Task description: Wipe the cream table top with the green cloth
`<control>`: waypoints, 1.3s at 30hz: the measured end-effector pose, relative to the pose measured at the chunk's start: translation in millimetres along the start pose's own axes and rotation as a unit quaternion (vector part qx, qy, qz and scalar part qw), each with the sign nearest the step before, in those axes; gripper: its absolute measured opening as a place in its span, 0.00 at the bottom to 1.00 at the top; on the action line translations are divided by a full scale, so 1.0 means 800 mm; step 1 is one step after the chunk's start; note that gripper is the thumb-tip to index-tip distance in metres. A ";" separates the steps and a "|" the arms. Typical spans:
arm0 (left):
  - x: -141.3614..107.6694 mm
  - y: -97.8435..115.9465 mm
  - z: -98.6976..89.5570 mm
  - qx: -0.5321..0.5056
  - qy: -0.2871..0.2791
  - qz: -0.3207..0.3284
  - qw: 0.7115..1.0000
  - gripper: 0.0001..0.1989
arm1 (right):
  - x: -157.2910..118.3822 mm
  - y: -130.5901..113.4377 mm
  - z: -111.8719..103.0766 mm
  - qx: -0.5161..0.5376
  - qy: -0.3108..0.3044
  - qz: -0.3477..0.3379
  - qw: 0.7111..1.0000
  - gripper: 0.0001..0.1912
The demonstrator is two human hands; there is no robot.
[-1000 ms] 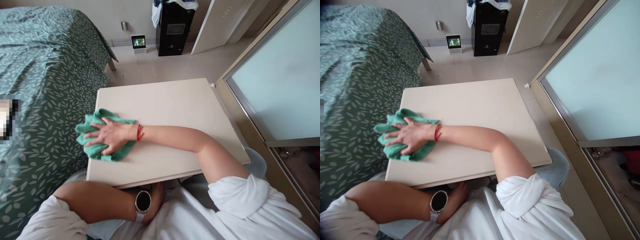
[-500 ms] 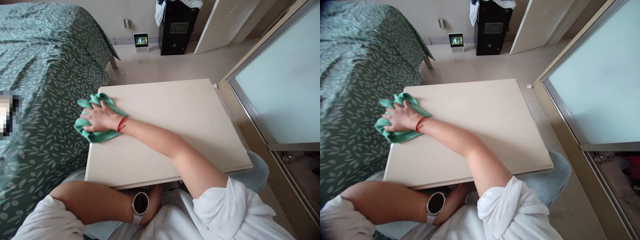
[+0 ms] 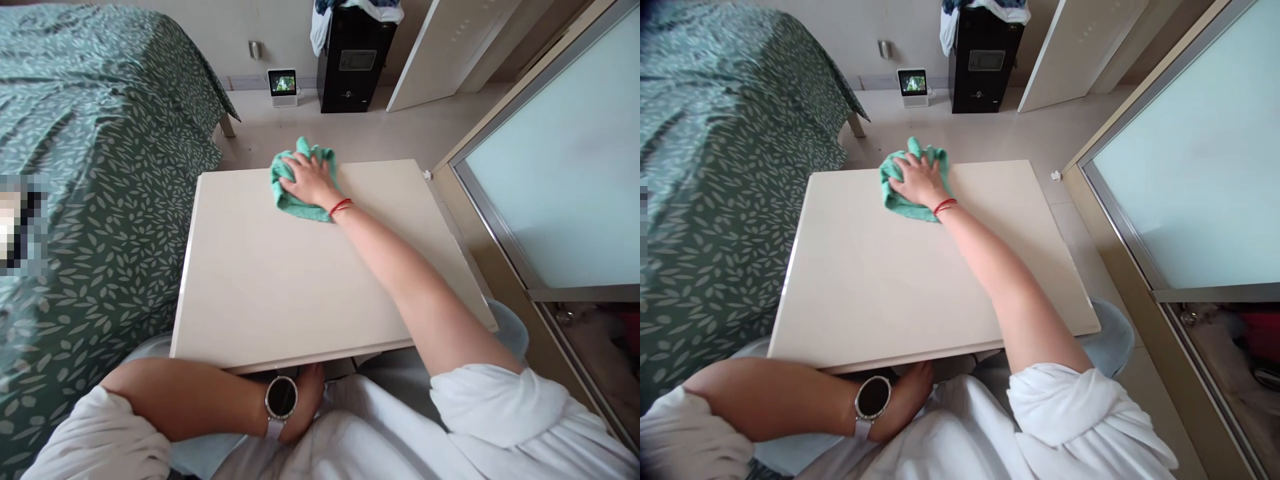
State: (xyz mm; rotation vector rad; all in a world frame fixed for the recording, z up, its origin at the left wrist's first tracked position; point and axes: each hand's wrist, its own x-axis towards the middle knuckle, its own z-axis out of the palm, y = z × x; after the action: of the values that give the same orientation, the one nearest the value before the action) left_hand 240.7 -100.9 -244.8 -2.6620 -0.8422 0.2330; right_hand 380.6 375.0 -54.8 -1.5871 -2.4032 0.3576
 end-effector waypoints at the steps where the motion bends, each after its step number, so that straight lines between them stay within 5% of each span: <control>1: 0.003 -0.004 -0.004 0.027 -0.007 0.035 0.999 0.21 | -0.008 0.026 -0.010 -0.009 0.009 0.030 0.999 0.41; 6: 0.009 -0.018 -0.015 0.048 -0.019 0.075 0.996 0.18 | -0.055 0.137 -0.057 -0.045 0.044 0.188 0.980 0.36; 11: 0.010 -0.023 -0.019 0.031 0.012 0.048 0.998 0.20 | -0.106 0.188 -0.084 -0.050 0.064 0.276 0.958 0.37; 16: 0.009 -0.020 -0.019 0.036 -0.019 0.053 0.998 0.23 | -0.183 0.192 -0.083 -0.067 0.073 0.318 0.943 0.39; 20: 0.005 -0.012 -0.010 0.001 -0.042 0.077 0.996 0.22 | -0.281 0.187 -0.065 -0.099 0.084 0.290 0.948 0.39; 25: 0.005 -0.011 -0.004 -0.005 0.019 0.022 1.000 0.17 | -0.413 0.155 -0.036 -0.130 0.131 0.251 0.950 0.39; 28: 0.007 -0.016 -0.008 -0.009 0.031 -0.001 0.999 0.18 | -0.455 0.135 -0.030 -0.145 0.130 0.262 0.945 0.39; 33: 0.009 -0.021 -0.011 -0.016 -0.003 0.017 1.000 0.19 | -0.422 0.137 -0.044 -0.140 0.090 0.295 0.941 0.39; 39: 0.015 -0.018 -0.011 -0.008 0.005 0.029 1.000 0.17 | -0.271 0.163 -0.063 -0.097 0.058 0.300 0.947 0.42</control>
State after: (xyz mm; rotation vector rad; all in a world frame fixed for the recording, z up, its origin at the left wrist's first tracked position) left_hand 245.3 -85.2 -232.0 -2.7031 -0.7677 0.2274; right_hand 592.8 228.2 -64.7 -2.3441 -1.8667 0.1211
